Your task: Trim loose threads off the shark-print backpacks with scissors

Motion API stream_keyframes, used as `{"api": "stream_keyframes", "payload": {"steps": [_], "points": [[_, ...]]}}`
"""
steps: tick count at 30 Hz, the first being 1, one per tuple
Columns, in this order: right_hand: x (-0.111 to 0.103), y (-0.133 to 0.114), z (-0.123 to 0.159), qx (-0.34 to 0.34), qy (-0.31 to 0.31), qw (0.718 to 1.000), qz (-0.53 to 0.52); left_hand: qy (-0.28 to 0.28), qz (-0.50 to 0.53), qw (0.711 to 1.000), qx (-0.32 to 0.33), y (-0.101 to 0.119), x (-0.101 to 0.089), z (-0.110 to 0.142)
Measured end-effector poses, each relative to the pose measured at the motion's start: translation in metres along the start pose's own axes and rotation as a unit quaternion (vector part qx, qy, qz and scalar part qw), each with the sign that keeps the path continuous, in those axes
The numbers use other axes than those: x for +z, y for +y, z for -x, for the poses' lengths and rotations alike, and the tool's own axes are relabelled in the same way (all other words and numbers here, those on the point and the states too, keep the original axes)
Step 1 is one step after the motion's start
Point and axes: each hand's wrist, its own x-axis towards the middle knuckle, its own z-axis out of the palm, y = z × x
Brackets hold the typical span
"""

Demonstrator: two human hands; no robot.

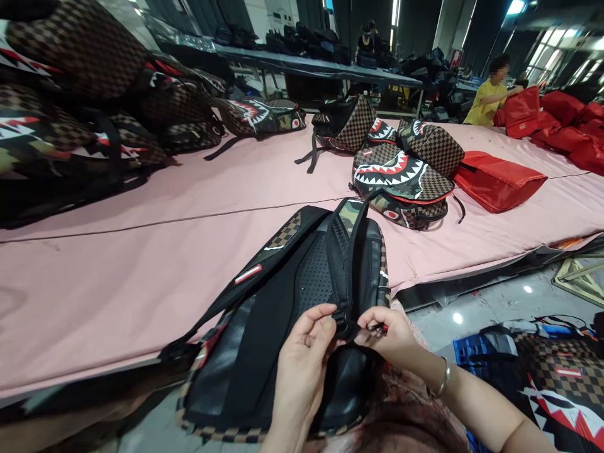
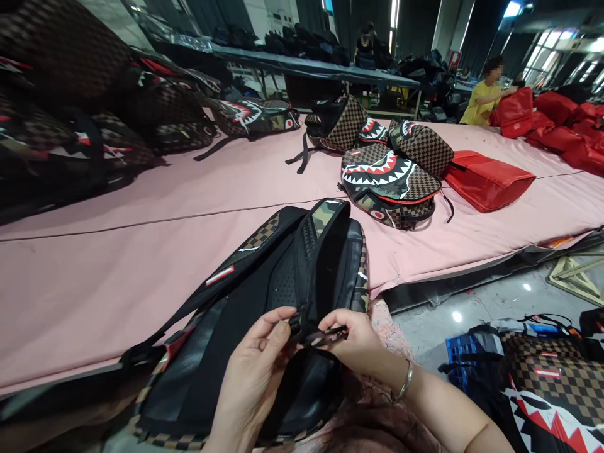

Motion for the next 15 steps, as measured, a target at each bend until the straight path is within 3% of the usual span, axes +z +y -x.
{"api": "stream_keyframes", "payload": {"steps": [4,7,10,15], "points": [[-0.001,0.008,-0.005,0.013,0.028,0.992,-0.126,-0.009,-0.044,0.997,0.060,-0.009,-0.002,0.002],[-0.003,0.012,-0.003,-0.006,0.051,0.986,-0.159,-0.060,-0.126,0.986,0.094,-0.016,0.000,0.002],[-0.005,0.014,0.001,-0.039,0.078,0.986,-0.141,-0.090,-0.214,0.963,0.140,-0.021,0.006,0.001],[-0.003,0.023,0.007,-0.123,0.157,0.979,-0.032,-0.059,-0.277,0.934,0.219,-0.033,0.011,0.001]]}}
